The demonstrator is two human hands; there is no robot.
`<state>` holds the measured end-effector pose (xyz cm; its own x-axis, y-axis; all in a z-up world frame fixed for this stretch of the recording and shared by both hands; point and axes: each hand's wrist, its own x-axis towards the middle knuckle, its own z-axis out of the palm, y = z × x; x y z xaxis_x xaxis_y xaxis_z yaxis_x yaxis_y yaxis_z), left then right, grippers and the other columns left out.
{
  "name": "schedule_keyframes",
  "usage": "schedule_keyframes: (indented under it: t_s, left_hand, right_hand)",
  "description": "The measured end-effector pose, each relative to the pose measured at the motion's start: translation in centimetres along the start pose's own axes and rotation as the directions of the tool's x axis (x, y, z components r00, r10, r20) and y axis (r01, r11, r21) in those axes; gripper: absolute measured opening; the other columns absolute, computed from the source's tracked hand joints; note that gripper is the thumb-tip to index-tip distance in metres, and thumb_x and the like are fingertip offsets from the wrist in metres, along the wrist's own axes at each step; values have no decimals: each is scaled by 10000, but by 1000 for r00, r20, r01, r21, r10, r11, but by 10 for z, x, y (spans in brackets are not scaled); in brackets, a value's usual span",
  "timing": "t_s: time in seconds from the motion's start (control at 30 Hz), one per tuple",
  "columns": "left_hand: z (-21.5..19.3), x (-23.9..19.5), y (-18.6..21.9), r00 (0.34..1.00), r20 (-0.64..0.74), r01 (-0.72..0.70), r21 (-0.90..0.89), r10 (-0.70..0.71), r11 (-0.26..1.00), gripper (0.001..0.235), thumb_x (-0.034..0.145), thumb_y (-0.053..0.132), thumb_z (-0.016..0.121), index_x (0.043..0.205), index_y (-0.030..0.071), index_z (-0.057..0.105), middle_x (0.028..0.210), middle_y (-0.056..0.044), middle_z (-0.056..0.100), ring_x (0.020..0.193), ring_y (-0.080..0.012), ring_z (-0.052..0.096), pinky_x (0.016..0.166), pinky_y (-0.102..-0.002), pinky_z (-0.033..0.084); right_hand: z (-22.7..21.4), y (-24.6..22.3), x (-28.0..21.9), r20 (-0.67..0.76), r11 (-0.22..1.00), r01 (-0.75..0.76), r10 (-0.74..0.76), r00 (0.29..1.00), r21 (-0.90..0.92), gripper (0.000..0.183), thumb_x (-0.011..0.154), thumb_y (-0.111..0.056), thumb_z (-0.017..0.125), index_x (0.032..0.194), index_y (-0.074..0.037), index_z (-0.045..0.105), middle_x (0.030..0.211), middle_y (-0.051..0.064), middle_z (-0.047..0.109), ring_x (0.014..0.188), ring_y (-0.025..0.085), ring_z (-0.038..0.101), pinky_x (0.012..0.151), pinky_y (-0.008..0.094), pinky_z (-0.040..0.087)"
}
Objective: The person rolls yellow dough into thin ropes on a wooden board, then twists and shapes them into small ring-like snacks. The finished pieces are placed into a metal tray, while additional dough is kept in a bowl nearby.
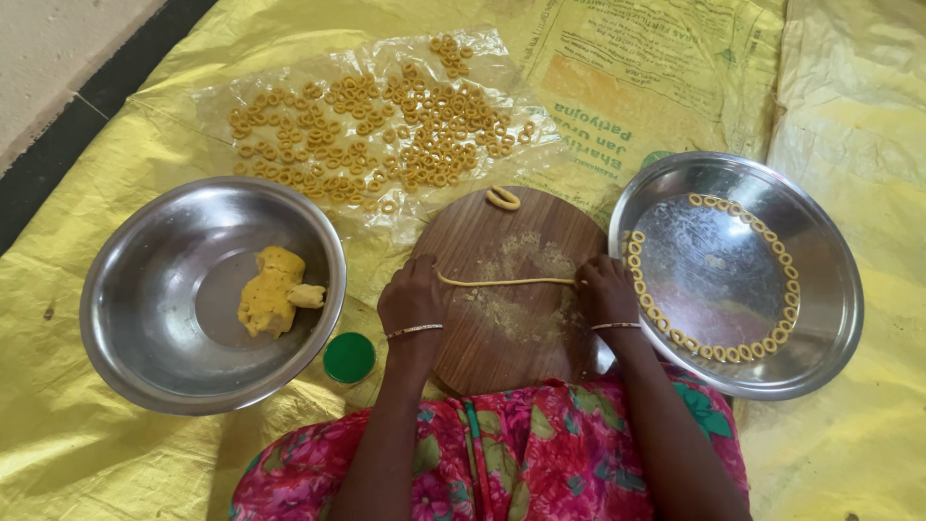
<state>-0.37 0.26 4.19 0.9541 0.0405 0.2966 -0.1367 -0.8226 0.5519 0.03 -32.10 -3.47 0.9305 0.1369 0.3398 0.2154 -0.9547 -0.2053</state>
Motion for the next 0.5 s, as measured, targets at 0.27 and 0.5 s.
schedule_keyframes:
  t_s: [0.27, 0.5]
  left_hand:
    - [-37, 4, -16, 967, -241, -56, 115, 82, 992, 174, 963, 73, 621, 1125, 70, 686, 1048, -101, 721, 921, -301, 689, 775, -436, 553]
    - [-37, 2, -37, 988, -150, 91, 288, -49, 953, 135, 932, 82, 652, 1058, 105, 694, 936, -70, 700, 854, -280, 683, 703, -431, 539]
  right_hand:
    - [-44, -31, 22, 19, 937, -54, 50, 999, 346, 119, 879, -106, 712, 982, -67, 666, 1004, 114, 694, 992, 350, 637, 851, 466, 501]
    - [-10, -60, 19, 114, 971, 9, -37, 993, 238, 90, 897, -76, 682, 984, -87, 698, 1063, 114, 709, 1053, 340, 653, 879, 435, 523]
